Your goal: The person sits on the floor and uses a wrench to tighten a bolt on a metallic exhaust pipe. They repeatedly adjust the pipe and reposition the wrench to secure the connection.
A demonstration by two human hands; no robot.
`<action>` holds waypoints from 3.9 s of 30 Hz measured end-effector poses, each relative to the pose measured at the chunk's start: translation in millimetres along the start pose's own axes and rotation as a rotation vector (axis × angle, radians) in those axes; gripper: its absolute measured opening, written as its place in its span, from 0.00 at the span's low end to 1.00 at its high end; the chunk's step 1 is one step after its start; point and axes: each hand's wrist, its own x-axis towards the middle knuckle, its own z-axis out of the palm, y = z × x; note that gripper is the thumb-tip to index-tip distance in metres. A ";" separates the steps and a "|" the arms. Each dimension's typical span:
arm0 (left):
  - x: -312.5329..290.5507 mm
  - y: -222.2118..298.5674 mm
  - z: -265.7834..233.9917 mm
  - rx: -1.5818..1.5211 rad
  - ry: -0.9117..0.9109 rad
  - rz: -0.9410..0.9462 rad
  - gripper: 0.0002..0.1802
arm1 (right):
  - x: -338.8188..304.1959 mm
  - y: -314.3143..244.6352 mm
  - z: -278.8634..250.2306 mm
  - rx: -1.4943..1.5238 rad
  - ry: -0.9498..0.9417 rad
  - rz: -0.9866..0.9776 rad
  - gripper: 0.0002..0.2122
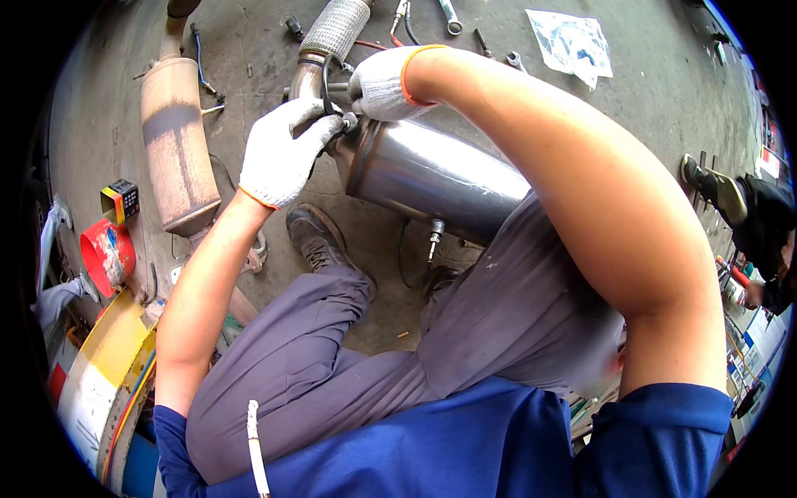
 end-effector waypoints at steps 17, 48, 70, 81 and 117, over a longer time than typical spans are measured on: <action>-0.2 -3.2 0.3 0.062 0.012 0.032 0.11 | -21.4 -18.0 6.1 0.079 0.038 0.200 0.20; -9.7 -14.5 6.1 -0.015 0.045 -0.004 0.15 | -45.2 5.2 7.4 0.036 0.110 0.152 0.18; -36.2 -11.9 16.3 -0.151 0.107 -0.064 0.18 | -0.5 -10.9 -4.7 -0.192 0.066 0.131 0.20; -30.9 -14.9 20.1 -0.109 0.115 -0.046 0.17 | -2.5 -9.2 -4.3 -0.151 0.049 -0.043 0.17; -30.1 -23.0 22.1 -0.102 0.129 -0.039 0.20 | -27.9 -44.2 26.8 0.131 0.167 0.251 0.18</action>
